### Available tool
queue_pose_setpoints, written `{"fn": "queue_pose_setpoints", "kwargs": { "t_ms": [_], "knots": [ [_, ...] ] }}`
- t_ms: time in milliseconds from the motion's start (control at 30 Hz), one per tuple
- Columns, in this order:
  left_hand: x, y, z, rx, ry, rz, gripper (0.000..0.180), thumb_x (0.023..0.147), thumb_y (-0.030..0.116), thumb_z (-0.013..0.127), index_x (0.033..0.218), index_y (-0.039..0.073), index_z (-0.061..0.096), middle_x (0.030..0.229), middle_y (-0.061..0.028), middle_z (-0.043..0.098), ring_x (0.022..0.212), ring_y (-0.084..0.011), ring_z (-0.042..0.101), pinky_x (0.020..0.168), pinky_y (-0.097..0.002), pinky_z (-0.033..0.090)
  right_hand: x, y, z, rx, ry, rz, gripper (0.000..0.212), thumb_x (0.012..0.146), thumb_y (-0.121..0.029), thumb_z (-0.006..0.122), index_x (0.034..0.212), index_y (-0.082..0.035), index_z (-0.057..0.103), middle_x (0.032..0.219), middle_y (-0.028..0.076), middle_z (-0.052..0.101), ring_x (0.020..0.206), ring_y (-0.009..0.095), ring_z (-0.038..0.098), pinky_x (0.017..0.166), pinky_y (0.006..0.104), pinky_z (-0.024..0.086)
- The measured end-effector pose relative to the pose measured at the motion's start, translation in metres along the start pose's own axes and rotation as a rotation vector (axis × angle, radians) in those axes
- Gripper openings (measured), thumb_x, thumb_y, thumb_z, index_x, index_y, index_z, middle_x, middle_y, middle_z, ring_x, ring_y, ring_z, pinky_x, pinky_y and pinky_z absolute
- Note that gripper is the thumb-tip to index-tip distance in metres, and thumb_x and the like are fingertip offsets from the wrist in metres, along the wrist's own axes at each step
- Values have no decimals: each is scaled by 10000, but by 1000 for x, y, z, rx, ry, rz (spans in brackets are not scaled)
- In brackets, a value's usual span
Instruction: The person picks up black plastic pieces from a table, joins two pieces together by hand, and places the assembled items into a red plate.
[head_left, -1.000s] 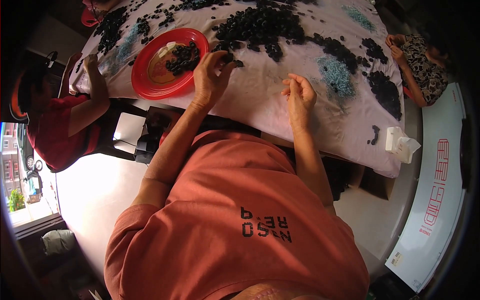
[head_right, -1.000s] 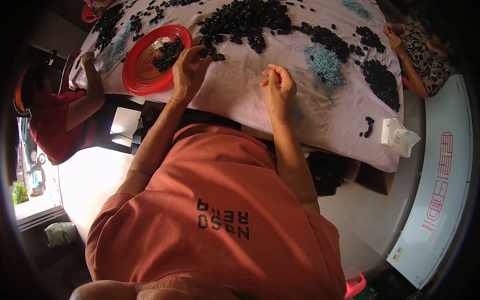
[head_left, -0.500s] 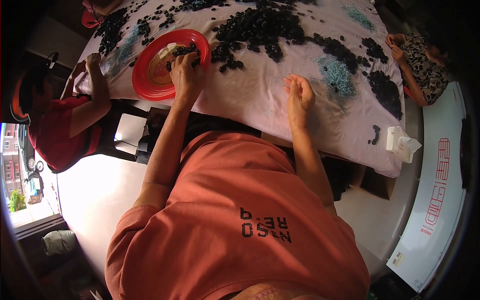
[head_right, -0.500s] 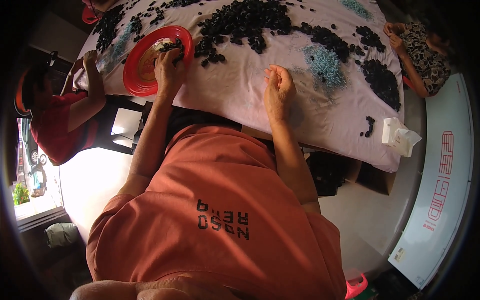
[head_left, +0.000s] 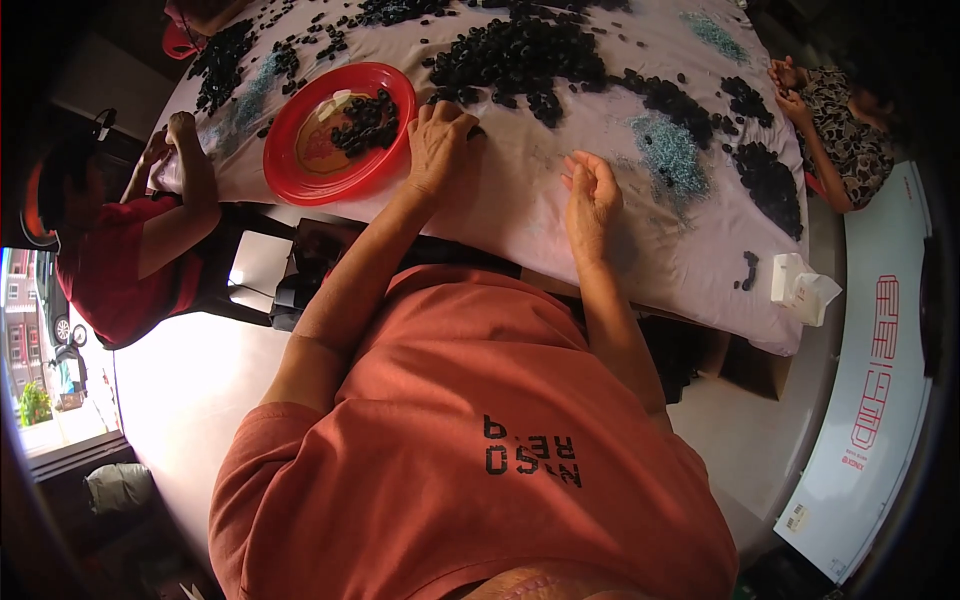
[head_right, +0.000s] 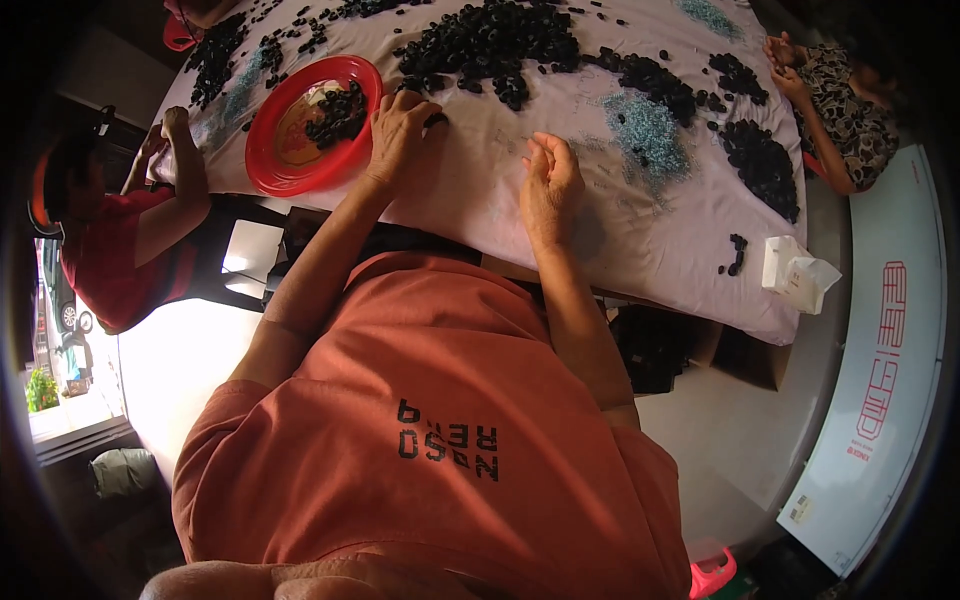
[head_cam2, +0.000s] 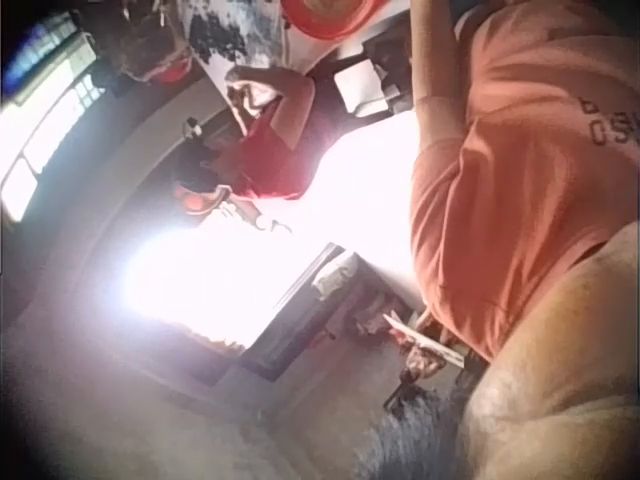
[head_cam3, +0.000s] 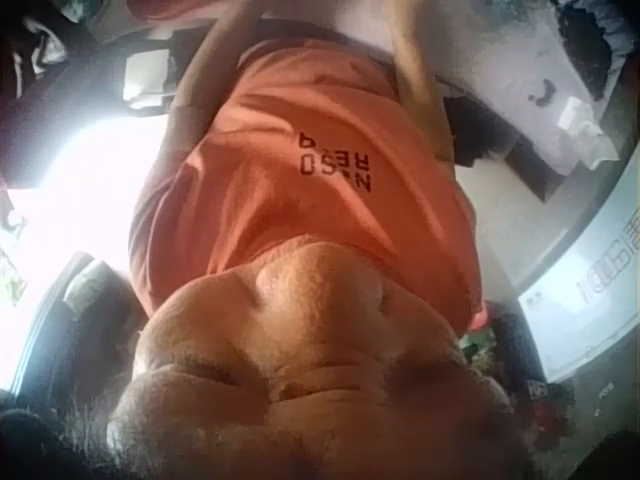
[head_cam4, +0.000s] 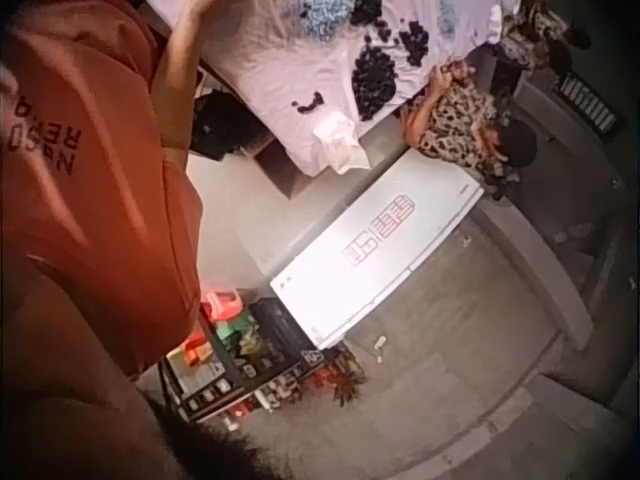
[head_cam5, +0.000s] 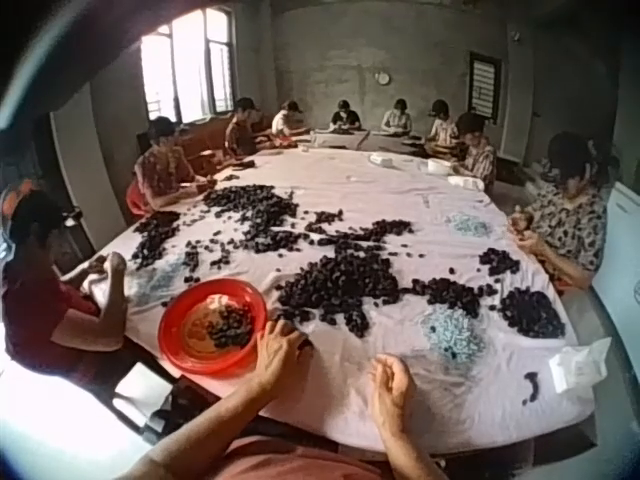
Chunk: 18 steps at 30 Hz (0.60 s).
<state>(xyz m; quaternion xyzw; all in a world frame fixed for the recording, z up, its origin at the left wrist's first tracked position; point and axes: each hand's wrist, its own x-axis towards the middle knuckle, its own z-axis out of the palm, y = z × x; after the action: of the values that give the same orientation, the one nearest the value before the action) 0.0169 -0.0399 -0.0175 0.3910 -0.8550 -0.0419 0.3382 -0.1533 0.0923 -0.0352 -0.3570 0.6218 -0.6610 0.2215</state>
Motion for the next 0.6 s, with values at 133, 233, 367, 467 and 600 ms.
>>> {"fn": "queue_pose_setpoints", "kwargs": {
  "t_ms": [133,233,367,467,600],
  "knots": [
    [-5,12,-3,-29,-22,66,201,740,219,716,912,113,728,1029,-72,602,1008,-300,518,874,-448,364,2,2,1,-1,-5,-10,215,994,-28,475,1167,41,581,1193,146,603,1079,237,651,862,328,581],
    [-17,19,2,-120,4,143,216,744,219,712,931,112,715,1019,-74,610,1014,-299,524,894,-457,357,0,-2,1,20,-12,-26,232,998,-32,462,1193,43,561,1199,152,599,1092,239,646,855,322,582],
    [-21,21,5,-233,-14,197,212,750,152,715,953,98,691,1026,-79,616,987,-301,543,865,-438,411,0,-1,2,67,-9,-55,248,1004,-43,453,1219,44,542,1212,170,594,1062,239,661,822,309,582],
    [-19,19,7,-320,-49,220,199,748,101,714,943,84,681,1003,-91,622,962,-307,556,848,-424,445,0,-6,2,67,-28,-13,239,1005,-47,461,1208,37,554,1181,163,616,976,218,692,766,293,582],
    [-20,20,3,-366,-69,256,208,744,56,709,948,64,673,972,-107,628,889,-311,604,801,-413,493,-5,-11,4,73,-77,23,219,998,-51,493,1186,24,576,1100,138,656,893,193,707,704,272,575]
  ]
}}
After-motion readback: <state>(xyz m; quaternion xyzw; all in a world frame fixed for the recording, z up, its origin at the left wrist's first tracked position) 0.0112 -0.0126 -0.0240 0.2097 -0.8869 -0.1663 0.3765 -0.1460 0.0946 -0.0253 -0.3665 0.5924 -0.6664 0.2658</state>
